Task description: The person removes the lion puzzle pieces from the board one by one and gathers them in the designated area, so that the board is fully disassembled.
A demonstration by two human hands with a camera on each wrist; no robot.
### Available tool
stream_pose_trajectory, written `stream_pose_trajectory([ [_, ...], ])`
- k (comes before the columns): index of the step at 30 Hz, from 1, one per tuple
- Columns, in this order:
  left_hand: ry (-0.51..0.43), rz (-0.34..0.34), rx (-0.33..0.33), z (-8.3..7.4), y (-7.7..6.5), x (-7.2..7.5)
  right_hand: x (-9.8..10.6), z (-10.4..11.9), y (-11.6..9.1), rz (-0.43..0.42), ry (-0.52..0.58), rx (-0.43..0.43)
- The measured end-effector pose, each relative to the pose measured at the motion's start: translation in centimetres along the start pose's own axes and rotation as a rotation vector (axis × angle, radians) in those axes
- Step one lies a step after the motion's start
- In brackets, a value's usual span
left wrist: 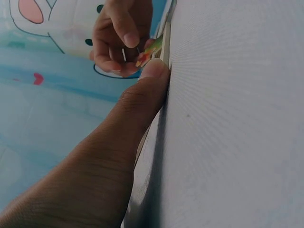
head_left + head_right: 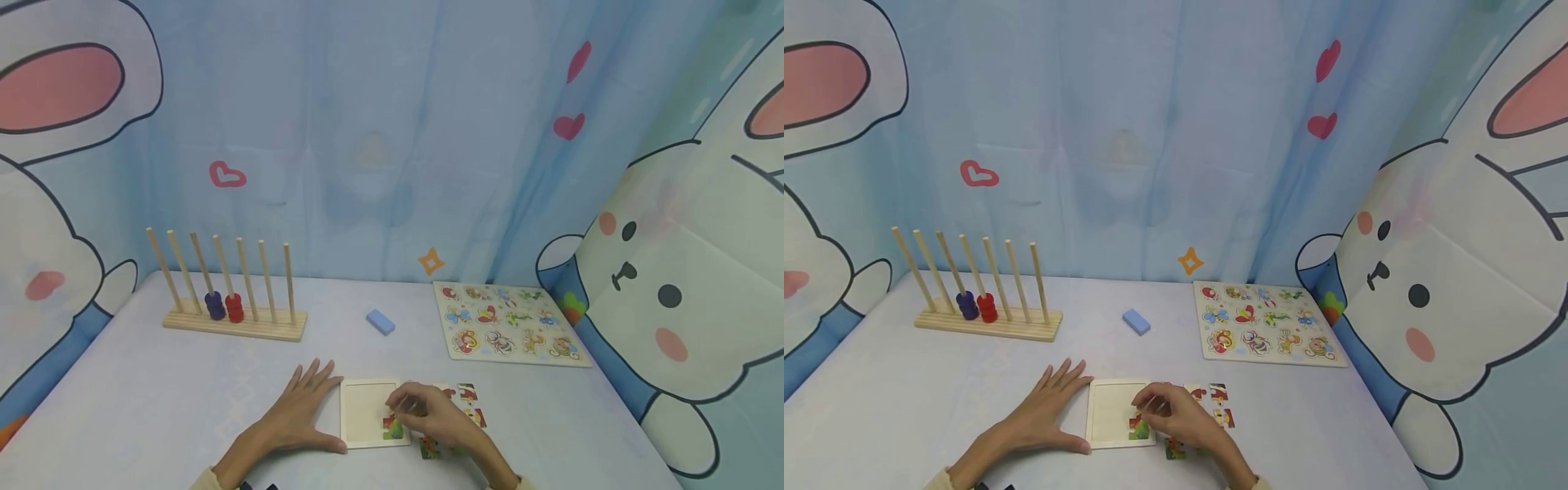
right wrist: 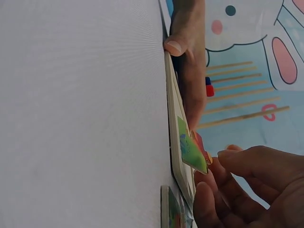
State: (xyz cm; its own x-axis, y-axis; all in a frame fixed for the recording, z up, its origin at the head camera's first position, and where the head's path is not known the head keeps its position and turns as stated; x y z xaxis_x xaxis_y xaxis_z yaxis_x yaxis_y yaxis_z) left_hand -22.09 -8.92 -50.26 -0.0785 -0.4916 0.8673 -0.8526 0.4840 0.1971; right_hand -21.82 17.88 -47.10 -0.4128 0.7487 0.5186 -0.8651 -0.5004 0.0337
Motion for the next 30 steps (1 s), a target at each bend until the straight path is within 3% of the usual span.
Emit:
stream_pose_trajectory([
  [10,0.001,0.000,0.001,-0.05,-0.05,-0.05,-0.17,-0.37,0.07,-0.014,-0.005,-0.040],
  [30,-0.001,0.000,0.002,0.05,0.02,-0.06,-0.38,0.10,0.10,0.004,-0.122,-0.015],
])
Point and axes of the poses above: each hand's wrist, its own y-axis towards the middle knuckle, its own x-axis out of the back of the hand, z = x × y, the point moved 2 cm from there along y, towards the middle knuckle, and after that the axes turned 5 degrees about -z, right-handed, at the moved point
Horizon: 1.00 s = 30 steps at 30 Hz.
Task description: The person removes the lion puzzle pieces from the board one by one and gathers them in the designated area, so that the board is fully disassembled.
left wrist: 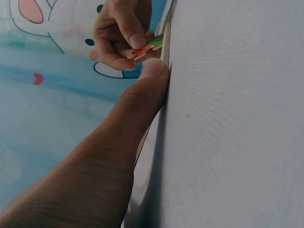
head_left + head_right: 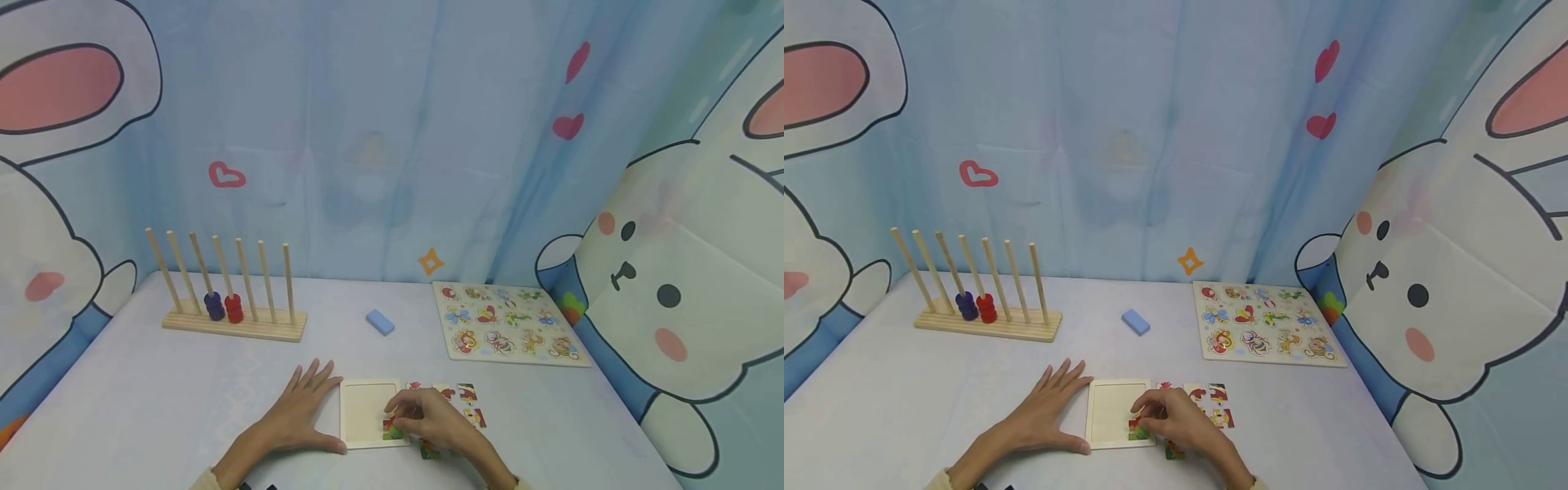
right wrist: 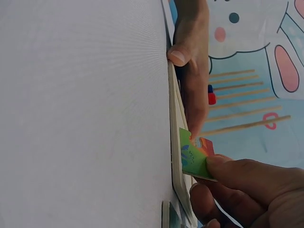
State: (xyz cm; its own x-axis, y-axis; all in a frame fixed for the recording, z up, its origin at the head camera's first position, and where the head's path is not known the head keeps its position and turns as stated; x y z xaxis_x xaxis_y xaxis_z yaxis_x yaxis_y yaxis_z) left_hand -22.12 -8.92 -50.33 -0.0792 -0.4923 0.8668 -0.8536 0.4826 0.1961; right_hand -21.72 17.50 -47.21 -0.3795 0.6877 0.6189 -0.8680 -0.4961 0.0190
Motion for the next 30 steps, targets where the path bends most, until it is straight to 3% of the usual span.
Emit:
stream_pose_trajectory([
  [19,-0.003,-0.010,-0.007,-0.1,-0.1,0.0,0.3,-0.2,-0.2,0.044,0.020,0.025],
  [30,-0.006,-0.014,-0.016,0.0,-0.1,0.1,2.1,-1.1,-1.2,-0.059,0.089,-0.042],
])
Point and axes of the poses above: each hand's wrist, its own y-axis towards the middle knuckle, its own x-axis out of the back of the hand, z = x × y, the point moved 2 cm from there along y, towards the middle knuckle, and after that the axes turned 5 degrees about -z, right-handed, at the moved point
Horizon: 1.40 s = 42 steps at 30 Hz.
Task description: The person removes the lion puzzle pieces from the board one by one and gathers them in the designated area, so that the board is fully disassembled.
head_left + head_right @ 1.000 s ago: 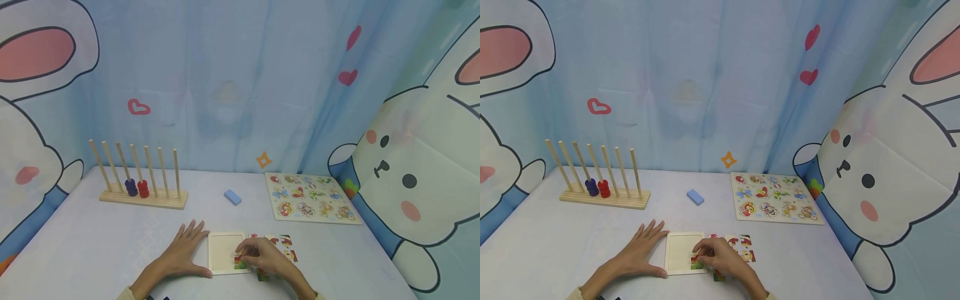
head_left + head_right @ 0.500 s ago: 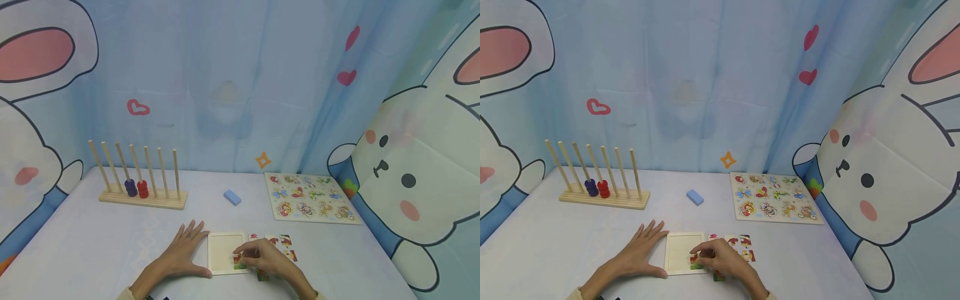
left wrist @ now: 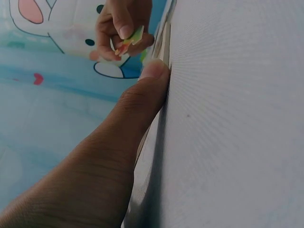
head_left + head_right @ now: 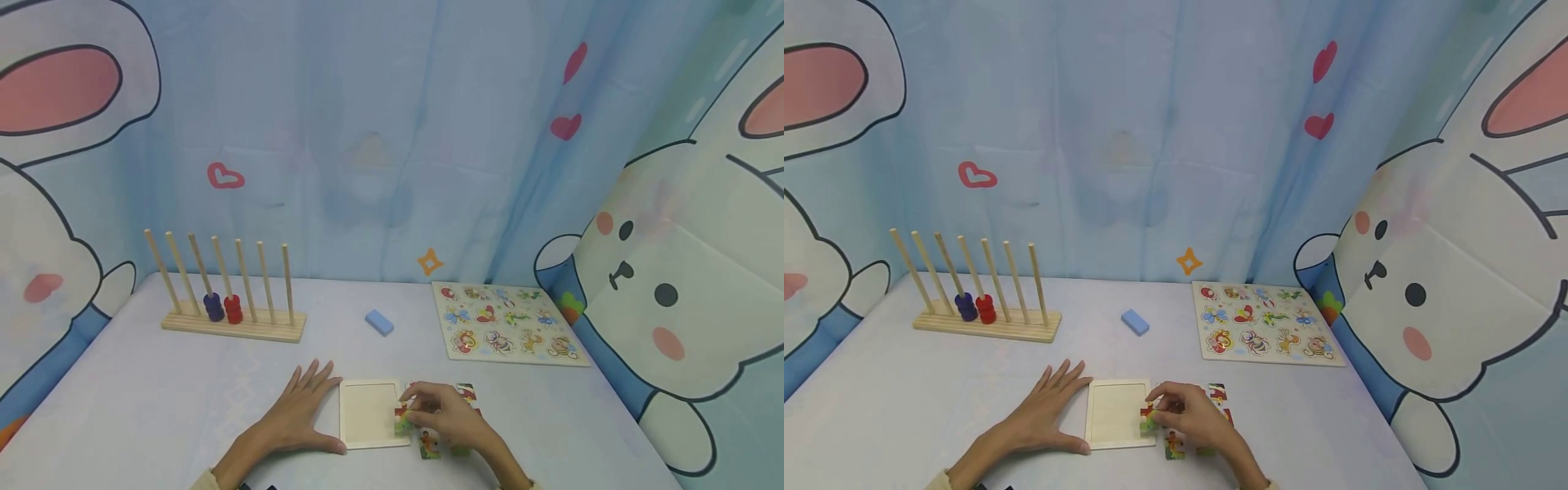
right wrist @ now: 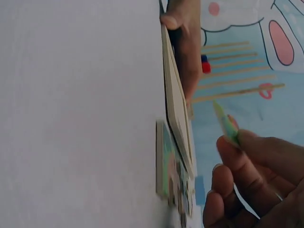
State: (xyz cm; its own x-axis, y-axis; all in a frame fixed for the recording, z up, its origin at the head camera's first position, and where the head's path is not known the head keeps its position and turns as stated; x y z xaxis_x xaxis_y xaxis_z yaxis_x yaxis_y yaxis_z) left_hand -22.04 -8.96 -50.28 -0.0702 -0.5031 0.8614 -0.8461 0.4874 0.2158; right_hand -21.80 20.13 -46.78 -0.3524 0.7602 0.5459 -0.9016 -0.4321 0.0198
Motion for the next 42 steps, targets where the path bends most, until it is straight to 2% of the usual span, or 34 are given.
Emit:
stream_pose_trajectory([
  [9,-0.008,0.015,-0.005,0.0,0.0,-0.3,4.5,-1.2,-2.5,-0.042,0.102,-0.035],
  [15,-0.009,0.010,0.001,0.0,0.1,-0.2,7.0,-2.8,-4.5,-0.081,0.080,-0.131],
  [19,-0.001,0.012,0.012,0.0,0.2,-0.2,8.3,-3.9,-5.5,-0.037,0.051,-0.207],
  [25,-0.003,0.011,0.024,-0.2,0.2,-0.1,8.8,-4.8,-6.3,0.101,0.094,-0.252],
  [29,0.000,0.006,0.023,-0.2,0.1,-0.1,8.7,-5.3,-6.5,0.158,0.115,-0.258],
  [34,0.006,0.009,0.019,-0.2,0.1,0.0,8.6,-5.5,-6.5,0.173,0.103,-0.264],
  [42,0.013,0.004,0.007,-0.1,0.0,0.0,8.1,-5.2,-6.3,0.130,0.041,-0.301],
])
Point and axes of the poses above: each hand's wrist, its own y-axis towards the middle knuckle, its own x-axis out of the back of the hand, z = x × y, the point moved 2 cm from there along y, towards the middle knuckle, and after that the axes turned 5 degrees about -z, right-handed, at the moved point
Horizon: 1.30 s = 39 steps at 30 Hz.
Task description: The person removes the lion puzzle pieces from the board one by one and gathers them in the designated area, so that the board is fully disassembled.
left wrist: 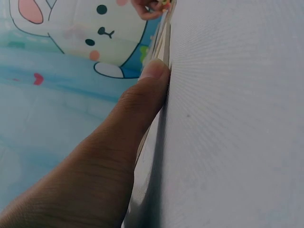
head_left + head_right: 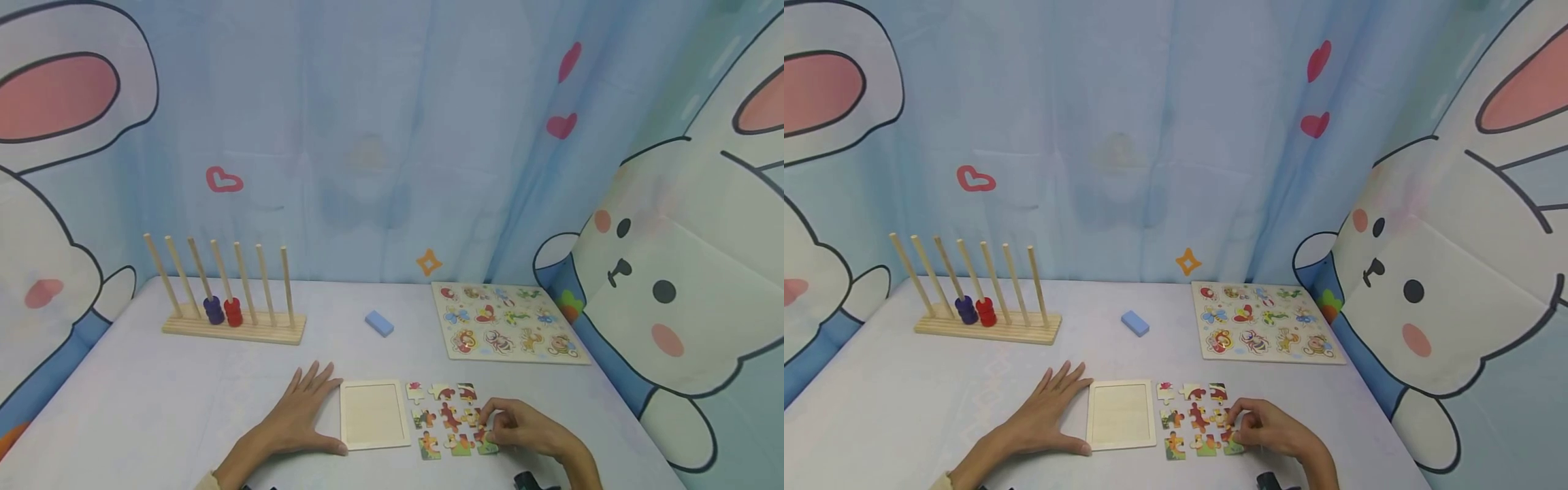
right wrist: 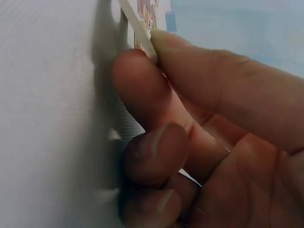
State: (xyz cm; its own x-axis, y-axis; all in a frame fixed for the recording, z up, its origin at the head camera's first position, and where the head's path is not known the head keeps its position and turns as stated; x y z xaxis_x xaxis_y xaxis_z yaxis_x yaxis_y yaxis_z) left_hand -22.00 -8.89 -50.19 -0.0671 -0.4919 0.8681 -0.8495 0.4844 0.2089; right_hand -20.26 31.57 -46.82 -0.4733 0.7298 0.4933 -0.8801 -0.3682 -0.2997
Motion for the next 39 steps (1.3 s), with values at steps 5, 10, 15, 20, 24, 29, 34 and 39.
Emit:
stream_pose_trajectory([
  [5,-0.004,0.000,0.001,0.0,0.0,0.1,-0.1,0.2,0.1,-0.022,-0.009,-0.015],
  [10,-0.004,0.002,0.004,0.0,0.0,0.1,-0.1,0.2,0.2,-0.027,-0.024,-0.009],
  [15,0.004,0.006,0.005,0.1,0.1,0.0,-0.1,0.3,0.2,-0.030,-0.031,-0.009],
  [20,-0.006,0.006,0.006,0.2,0.0,0.0,-0.1,0.4,0.2,-0.049,-0.056,-0.018],
  [24,-0.003,0.008,0.007,0.2,0.0,0.0,-0.3,0.4,0.3,-0.069,-0.087,-0.022],
  [29,-0.002,0.004,0.007,0.3,0.0,0.0,-0.4,0.3,0.5,-0.090,-0.126,-0.020],
  [34,0.000,0.004,0.010,0.4,0.0,0.0,-0.5,0.5,0.6,-0.101,-0.143,-0.015],
  [39,0.007,0.005,0.011,0.6,0.0,-0.2,-0.7,1.1,0.9,-0.129,-0.133,0.051],
])
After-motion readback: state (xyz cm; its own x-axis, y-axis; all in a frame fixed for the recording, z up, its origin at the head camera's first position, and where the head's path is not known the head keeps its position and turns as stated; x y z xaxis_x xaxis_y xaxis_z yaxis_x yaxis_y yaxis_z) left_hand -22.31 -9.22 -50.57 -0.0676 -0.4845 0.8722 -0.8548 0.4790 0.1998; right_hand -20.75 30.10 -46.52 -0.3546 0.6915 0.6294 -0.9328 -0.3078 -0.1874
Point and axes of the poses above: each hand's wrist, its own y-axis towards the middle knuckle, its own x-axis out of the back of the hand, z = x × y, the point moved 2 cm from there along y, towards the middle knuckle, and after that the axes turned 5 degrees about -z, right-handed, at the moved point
